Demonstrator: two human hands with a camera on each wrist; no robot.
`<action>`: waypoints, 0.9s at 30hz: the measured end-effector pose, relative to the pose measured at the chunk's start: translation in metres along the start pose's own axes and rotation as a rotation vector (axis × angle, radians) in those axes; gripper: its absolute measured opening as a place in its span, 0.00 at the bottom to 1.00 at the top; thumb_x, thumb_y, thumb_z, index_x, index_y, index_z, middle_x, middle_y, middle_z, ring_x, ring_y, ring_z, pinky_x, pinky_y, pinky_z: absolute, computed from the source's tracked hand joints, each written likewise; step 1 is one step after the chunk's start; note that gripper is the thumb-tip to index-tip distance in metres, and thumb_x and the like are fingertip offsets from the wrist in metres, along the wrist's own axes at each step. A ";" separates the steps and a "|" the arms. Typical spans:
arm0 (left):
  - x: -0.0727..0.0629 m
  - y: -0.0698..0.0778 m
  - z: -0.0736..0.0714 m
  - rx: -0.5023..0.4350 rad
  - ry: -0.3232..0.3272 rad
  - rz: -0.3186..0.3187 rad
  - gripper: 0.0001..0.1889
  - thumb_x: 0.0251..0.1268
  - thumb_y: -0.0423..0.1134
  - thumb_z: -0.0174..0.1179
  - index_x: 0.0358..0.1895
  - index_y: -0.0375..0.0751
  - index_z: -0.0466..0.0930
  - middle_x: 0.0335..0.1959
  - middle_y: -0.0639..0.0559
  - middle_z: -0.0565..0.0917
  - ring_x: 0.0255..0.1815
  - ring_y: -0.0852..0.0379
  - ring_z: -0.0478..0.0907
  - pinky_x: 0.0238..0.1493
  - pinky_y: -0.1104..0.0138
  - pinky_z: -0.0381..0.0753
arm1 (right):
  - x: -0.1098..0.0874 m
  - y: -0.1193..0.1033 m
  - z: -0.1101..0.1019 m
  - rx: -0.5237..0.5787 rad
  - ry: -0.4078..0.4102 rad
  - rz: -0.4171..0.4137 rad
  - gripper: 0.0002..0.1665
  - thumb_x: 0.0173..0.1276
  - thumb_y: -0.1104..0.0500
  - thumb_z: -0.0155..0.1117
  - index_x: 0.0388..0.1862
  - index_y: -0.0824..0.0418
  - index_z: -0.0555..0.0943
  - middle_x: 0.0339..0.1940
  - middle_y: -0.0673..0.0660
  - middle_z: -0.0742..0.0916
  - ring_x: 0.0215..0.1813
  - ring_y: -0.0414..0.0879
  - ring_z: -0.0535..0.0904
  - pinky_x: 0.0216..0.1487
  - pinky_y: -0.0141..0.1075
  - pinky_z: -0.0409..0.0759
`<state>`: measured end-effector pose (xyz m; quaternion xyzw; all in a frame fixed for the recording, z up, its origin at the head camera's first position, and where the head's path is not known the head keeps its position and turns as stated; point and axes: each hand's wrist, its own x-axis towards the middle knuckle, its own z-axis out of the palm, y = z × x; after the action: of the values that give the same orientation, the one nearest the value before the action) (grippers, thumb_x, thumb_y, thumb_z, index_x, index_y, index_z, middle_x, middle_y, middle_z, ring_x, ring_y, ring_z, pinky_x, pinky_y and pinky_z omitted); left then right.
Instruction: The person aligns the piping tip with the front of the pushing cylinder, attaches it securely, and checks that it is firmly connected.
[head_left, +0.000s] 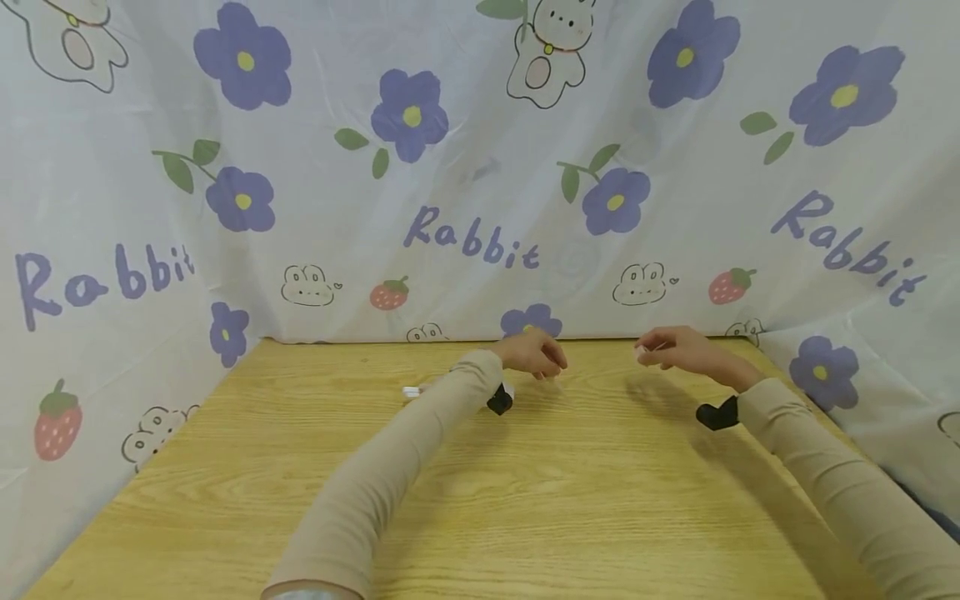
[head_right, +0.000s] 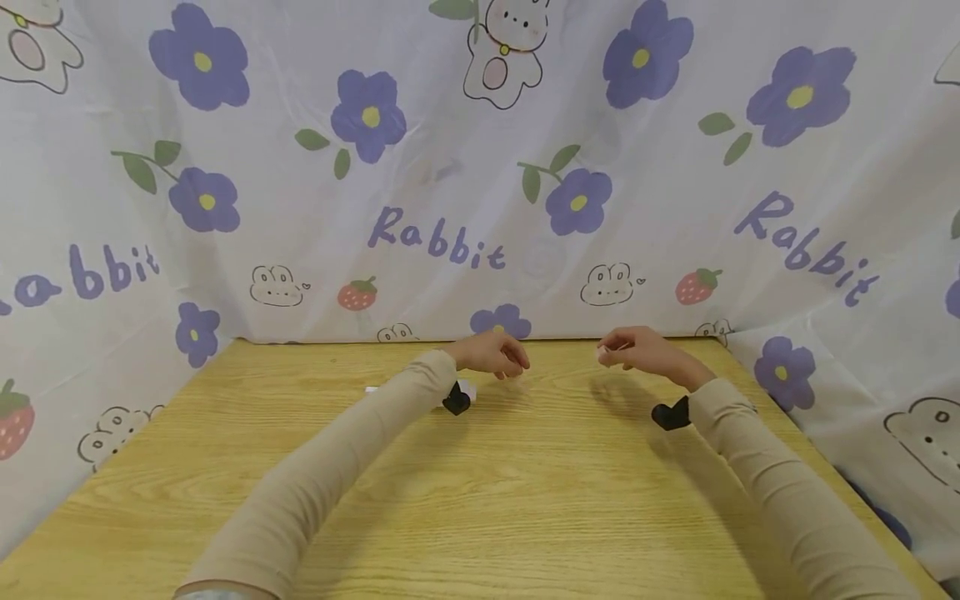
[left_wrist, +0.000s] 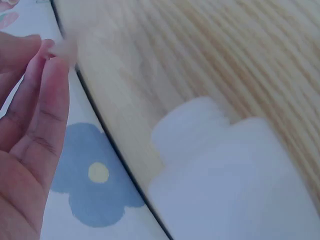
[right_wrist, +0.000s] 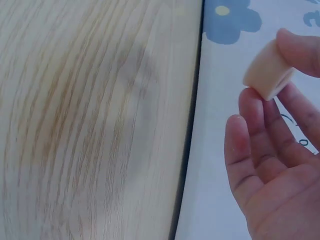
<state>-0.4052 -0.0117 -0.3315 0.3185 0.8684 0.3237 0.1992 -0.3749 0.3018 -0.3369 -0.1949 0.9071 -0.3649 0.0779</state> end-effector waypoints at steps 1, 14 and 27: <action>0.000 0.000 -0.002 -0.009 0.013 0.000 0.15 0.71 0.29 0.56 0.57 0.27 0.80 0.52 0.33 0.84 0.50 0.44 0.84 0.52 0.59 0.84 | 0.000 0.000 -0.001 0.010 0.014 -0.001 0.28 0.75 0.49 0.61 0.65 0.65 0.74 0.58 0.65 0.82 0.58 0.57 0.80 0.59 0.53 0.80; 0.005 0.002 -0.003 -0.129 0.069 0.017 0.11 0.71 0.32 0.57 0.52 0.34 0.83 0.55 0.32 0.83 0.50 0.43 0.84 0.58 0.52 0.81 | 0.003 -0.002 0.007 0.116 0.010 0.005 0.29 0.73 0.48 0.63 0.64 0.64 0.75 0.60 0.65 0.80 0.60 0.58 0.78 0.63 0.55 0.77; 0.009 0.016 -0.010 -0.202 0.150 0.042 0.12 0.70 0.31 0.60 0.53 0.34 0.83 0.53 0.36 0.84 0.46 0.49 0.85 0.48 0.66 0.85 | 0.010 -0.008 0.017 0.205 0.016 -0.020 0.30 0.73 0.47 0.62 0.66 0.64 0.72 0.62 0.66 0.80 0.54 0.47 0.82 0.66 0.58 0.73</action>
<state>-0.4102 -0.0008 -0.3141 0.2897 0.8369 0.4366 0.1582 -0.3768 0.2816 -0.3435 -0.1923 0.8634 -0.4583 0.0868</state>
